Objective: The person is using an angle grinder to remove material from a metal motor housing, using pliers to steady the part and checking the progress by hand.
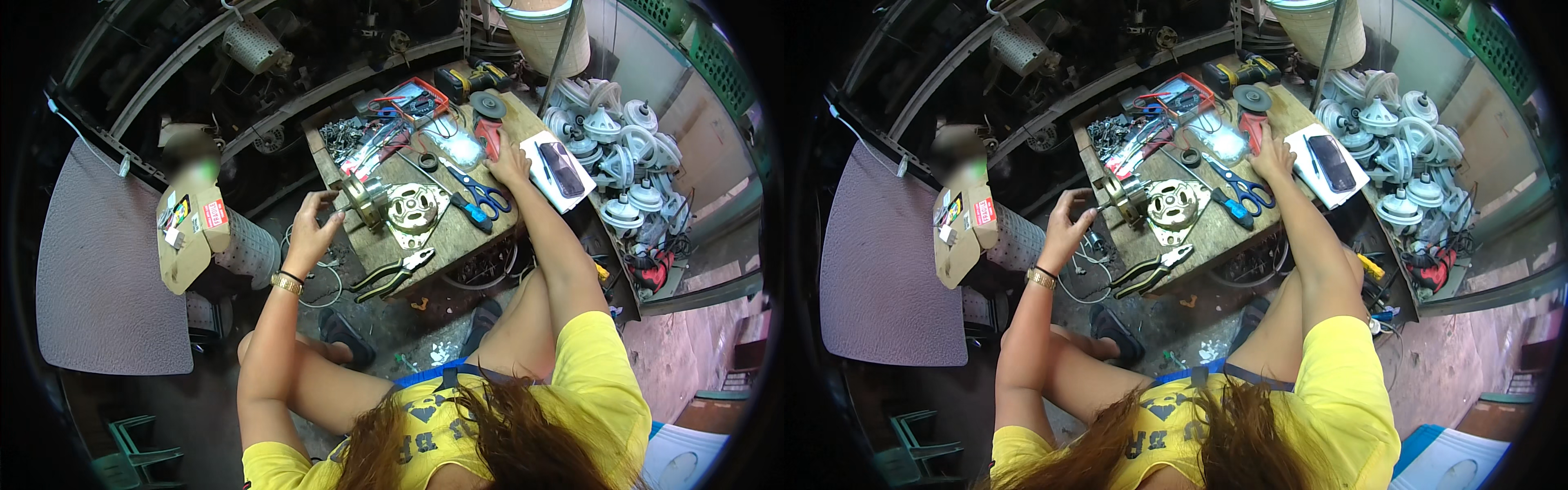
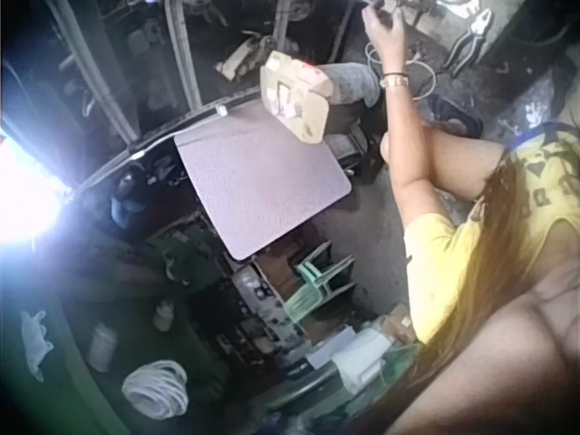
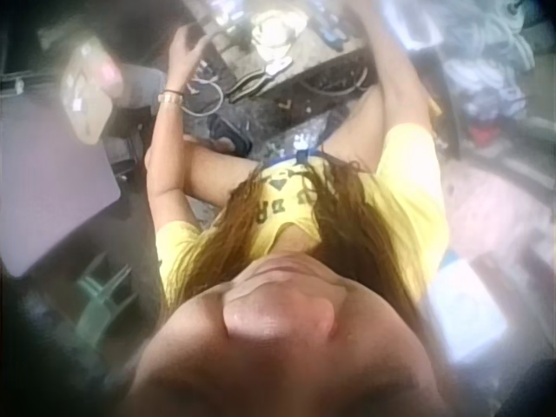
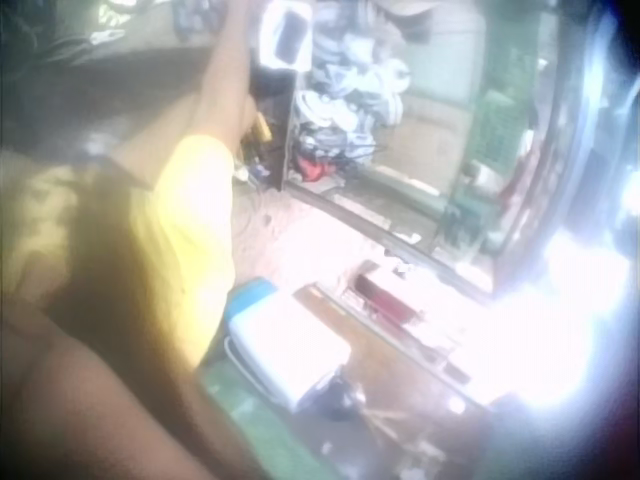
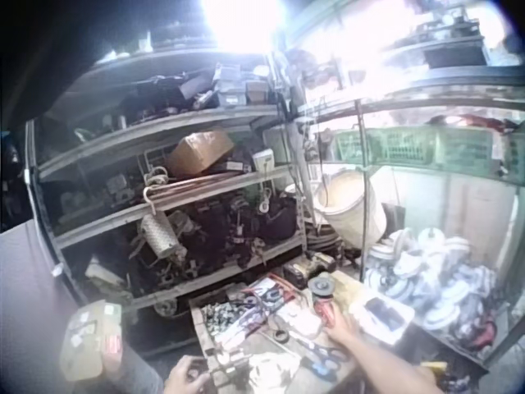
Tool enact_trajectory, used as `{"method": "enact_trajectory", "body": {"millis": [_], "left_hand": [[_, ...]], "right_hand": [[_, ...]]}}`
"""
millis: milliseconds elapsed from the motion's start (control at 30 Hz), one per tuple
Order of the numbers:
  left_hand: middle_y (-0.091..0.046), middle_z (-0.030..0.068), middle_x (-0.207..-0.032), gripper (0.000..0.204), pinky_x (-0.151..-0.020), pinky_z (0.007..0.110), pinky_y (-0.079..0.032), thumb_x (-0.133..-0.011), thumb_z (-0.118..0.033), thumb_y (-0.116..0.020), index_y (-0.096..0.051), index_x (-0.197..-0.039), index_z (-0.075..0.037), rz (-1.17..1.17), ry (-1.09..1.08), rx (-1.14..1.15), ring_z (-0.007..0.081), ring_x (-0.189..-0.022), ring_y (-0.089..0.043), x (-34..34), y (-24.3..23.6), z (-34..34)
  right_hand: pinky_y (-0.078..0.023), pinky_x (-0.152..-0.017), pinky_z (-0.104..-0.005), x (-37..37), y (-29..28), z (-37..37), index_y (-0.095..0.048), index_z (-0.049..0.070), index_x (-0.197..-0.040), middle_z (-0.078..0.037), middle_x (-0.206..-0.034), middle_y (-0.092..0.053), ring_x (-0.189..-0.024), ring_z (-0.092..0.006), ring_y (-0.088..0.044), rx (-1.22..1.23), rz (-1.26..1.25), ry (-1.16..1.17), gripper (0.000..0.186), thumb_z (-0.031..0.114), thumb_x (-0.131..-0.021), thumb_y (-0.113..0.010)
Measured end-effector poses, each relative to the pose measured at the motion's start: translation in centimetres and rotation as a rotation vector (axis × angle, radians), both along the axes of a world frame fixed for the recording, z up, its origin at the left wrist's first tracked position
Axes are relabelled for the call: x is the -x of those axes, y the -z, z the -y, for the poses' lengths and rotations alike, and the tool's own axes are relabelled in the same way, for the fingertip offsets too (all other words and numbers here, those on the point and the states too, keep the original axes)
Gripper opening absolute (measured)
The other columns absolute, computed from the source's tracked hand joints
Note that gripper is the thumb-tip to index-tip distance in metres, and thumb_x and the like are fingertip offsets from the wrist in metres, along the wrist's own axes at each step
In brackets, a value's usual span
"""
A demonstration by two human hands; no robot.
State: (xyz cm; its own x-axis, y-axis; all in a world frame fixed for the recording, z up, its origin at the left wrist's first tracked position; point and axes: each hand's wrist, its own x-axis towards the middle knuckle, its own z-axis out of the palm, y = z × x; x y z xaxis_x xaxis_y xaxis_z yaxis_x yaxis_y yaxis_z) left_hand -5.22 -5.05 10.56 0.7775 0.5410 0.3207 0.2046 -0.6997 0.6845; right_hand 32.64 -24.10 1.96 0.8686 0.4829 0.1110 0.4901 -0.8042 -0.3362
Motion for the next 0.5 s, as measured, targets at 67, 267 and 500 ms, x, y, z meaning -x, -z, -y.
{"method": "enact_trajectory", "body": {"millis": [67, 267, 500], "left_hand": [[-0.059, 0.0144, -0.111, 0.038, -0.089, 0.037, -0.046, -0.081, -0.016, -0.066, -0.058, -0.115, -0.002, 0.007, 0.002, -0.016, 0.0297, -0.102, -0.058, -1.0, 0.6, -1.1], [-0.057, 0.0157, -0.115, 0.041, -0.093, 0.038, -0.043, -0.085, -0.021, -0.065, -0.056, -0.121, -0.003, -0.004, 0.028, -0.047, 0.0318, -0.11, -0.055, -2.8, 3.6, -2.4], [-0.053, 0.0167, -0.126, 0.042, -0.101, 0.038, -0.04, -0.089, -0.02, -0.061, -0.054, -0.129, -0.009, 0.012, 0.056, 0.075, 0.0331, -0.119, -0.051, -3.9, 5.3, -3.6]], "right_hand": [[-0.042, -0.091, -0.0551, -0.1, 0.5, -0.2, -0.03, 0.024, -0.144, -0.021, -0.129, -0.048, -0.115, -0.0405, -0.052, 0.015, 0.03, -0.01, 0.088, 0.037, -0.071, -0.078], [-0.04, -0.093, -0.0548, 0.0, 0.3, 0.0, -0.034, 0.024, -0.142, -0.019, -0.13, -0.047, -0.117, -0.0391, -0.05, 0.079, -0.011, -0.014, 0.084, 0.035, -0.072, -0.078], [-0.047, -0.088, -0.0467, 4.9, -0.8, 0.4, -0.052, 0.004, -0.123, -0.019, -0.123, -0.052, -0.108, -0.0365, -0.054, 0.127, 0.368, -0.378, 0.057, 0.029, -0.076, -0.073]]}}
